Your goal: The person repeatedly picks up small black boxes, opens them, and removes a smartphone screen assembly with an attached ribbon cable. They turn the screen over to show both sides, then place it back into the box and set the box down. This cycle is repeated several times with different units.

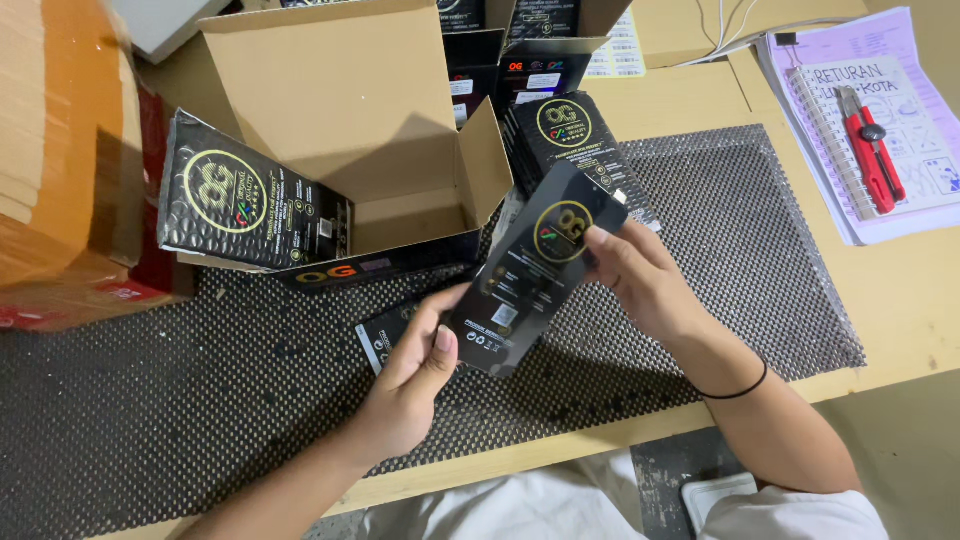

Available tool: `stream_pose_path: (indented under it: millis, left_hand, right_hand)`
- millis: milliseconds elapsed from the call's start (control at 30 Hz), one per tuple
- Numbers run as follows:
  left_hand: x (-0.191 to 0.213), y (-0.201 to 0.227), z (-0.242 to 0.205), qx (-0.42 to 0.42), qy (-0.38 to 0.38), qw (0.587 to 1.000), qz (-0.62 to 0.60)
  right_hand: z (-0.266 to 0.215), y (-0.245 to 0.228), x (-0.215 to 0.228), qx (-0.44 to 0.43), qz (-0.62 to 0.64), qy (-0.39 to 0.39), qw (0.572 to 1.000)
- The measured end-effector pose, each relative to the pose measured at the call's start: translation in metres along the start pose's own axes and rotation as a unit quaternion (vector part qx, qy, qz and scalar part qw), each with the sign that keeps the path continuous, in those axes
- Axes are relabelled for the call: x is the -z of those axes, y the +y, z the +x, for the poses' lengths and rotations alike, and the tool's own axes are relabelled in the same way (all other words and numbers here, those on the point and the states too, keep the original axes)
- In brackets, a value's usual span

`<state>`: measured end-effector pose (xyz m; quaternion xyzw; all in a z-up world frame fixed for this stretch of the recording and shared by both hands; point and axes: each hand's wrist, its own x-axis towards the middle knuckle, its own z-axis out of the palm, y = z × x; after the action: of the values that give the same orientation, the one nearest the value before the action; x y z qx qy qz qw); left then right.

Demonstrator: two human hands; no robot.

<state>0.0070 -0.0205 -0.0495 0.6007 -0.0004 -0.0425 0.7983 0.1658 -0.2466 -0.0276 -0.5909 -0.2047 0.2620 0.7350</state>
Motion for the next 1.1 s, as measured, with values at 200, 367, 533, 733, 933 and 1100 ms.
stream_pose_path:
  millis: [200, 367, 533, 733, 933, 1100]
  left_hand:
    - [-0.001, 0.015, 0.003, -0.018, -0.043, 0.990, 0.135]
    - [0.007, -0.004, 0.011, -0.157, -0.011, 0.870, 0.467]
    - [0.009, -0.035, 0.019, -0.114, -0.020, 0.731, 0.672]
    - [0.006, -0.012, 0.012, -0.115, 0.004, 0.727, 0.677]
    - [0.002, 0.001, 0.004, -0.196, 0.071, 0.780, 0.590]
    - [0.004, -0.006, 0.004, -0.269, 0.119, 0.722, 0.626]
  right_hand:
    - [-0.004, -0.002, -0.007, 0.053, 0.078, 0.025, 0.995]
    - [0.002, -0.012, -0.001, 0.135, 0.052, 0.155, 0.977]
    - [0.010, -0.016, 0.008, 0.260, -0.167, 0.234, 0.922]
    - [0.011, -0.016, 0.006, 0.247, -0.145, 0.267, 0.920]
    - [0.011, -0.010, 0.008, 0.290, -0.014, 0.301, 0.908]
    - [0.004, -0.008, -0.006, 0.325, 0.004, 0.277, 0.904]
